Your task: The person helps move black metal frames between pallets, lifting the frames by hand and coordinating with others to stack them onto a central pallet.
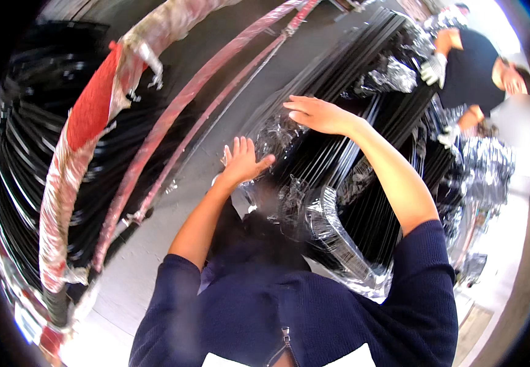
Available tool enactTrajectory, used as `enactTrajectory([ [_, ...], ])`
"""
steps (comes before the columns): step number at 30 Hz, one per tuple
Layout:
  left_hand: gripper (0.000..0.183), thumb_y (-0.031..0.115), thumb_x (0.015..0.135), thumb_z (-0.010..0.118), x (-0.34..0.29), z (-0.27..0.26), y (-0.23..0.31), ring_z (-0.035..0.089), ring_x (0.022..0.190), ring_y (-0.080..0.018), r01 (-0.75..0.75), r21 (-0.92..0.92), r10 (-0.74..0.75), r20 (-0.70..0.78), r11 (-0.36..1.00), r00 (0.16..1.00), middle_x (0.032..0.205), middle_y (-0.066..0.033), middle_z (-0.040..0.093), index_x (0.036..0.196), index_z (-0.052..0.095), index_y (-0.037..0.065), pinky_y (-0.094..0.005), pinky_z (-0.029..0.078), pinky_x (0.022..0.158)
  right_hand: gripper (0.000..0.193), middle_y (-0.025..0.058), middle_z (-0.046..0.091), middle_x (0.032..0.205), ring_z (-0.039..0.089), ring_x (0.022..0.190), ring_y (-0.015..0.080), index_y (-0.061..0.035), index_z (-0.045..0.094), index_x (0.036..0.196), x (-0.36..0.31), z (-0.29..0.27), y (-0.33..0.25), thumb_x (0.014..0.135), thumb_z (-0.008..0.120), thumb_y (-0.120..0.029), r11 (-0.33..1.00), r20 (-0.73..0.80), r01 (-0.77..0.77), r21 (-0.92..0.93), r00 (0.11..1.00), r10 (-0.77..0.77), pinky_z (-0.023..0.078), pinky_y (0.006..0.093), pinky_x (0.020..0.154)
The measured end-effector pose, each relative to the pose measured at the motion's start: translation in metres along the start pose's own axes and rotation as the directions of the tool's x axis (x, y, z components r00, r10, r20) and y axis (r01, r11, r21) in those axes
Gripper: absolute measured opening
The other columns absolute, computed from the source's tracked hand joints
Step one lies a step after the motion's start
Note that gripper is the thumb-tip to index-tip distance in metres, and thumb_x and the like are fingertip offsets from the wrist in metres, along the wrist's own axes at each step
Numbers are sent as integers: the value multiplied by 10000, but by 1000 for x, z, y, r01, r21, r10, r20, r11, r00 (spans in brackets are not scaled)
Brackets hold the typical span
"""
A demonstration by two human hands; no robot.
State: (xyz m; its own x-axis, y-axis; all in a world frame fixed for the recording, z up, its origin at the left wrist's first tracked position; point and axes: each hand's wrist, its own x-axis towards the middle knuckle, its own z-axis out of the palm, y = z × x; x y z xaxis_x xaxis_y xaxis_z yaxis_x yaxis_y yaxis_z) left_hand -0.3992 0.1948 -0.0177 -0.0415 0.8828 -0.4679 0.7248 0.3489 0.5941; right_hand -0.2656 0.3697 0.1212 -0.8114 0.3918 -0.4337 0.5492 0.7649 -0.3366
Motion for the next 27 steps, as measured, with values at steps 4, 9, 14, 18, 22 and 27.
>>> enactTrajectory([
  [4, 884, 636, 838, 248, 29, 2, -3, 107, 1323, -357, -52, -336, -21, -209, 941, 978, 1390, -264, 181, 1325, 177, -98, -486, 58, 1057, 376, 149, 431, 1284, 413, 1178, 288, -49, 450, 1235, -104, -43, -50, 900, 431, -219, 988, -236, -83, 131, 965, 113, 300, 343, 999],
  [9, 801, 581, 877, 194, 44, 47, -14, 162, 1306, -377, -102, -538, 104, -27, 837, 994, 1363, -299, 214, 1331, 191, -79, -478, 104, 1057, 346, 161, 459, 1260, 447, 1159, 293, -21, 485, 1193, -216, -20, -99, 861, 458, -118, 874, -379, -271, 405, 820, 429, 331, 333, 976],
  [14, 627, 414, 904, 326, 28, 5, 12, 233, 1285, -348, -106, -257, 64, -166, 961, 984, 1352, -253, 282, 1317, 257, -52, -355, 186, 1053, 354, 170, 465, 1254, 450, 1161, 303, -23, 489, 1194, -282, 29, -150, 850, 488, -107, 726, -445, -381, 572, 600, 665, 333, 334, 963],
  [18, 346, 58, 823, 451, -27, -53, 91, 388, 1186, -292, -554, -356, 326, -530, 753, 783, 1238, -184, 440, 1157, 460, -30, -355, 254, 1019, 360, 164, 473, 1251, 454, 1158, 300, -27, 497, 1193, -313, 55, -180, 845, 503, -118, 656, -503, -360, 663, 436, 747, 318, 347, 975],
  [22, 323, -5, 807, 449, -67, -75, 143, 399, 1189, -217, -725, -424, 491, -540, 543, 683, 1216, -119, 475, 1126, 492, 25, -374, 253, 1025, 365, 147, 470, 1253, 442, 1158, 305, -62, 491, 1205, -339, 65, -199, 847, 507, -132, 720, -635, -359, 594, 340, 694, 282, 400, 1006],
  [27, 262, 3, 802, 503, -144, -86, 197, 456, 1128, -249, -905, -364, 622, -663, 219, 417, 1154, -170, 504, 1065, 510, 3, -375, 305, 998, 437, 174, 476, 1238, 423, 1187, 309, -17, 486, 1194, -391, 59, -240, 768, 568, -72, 858, -876, -330, 394, 149, 459, 269, 463, 1015],
])
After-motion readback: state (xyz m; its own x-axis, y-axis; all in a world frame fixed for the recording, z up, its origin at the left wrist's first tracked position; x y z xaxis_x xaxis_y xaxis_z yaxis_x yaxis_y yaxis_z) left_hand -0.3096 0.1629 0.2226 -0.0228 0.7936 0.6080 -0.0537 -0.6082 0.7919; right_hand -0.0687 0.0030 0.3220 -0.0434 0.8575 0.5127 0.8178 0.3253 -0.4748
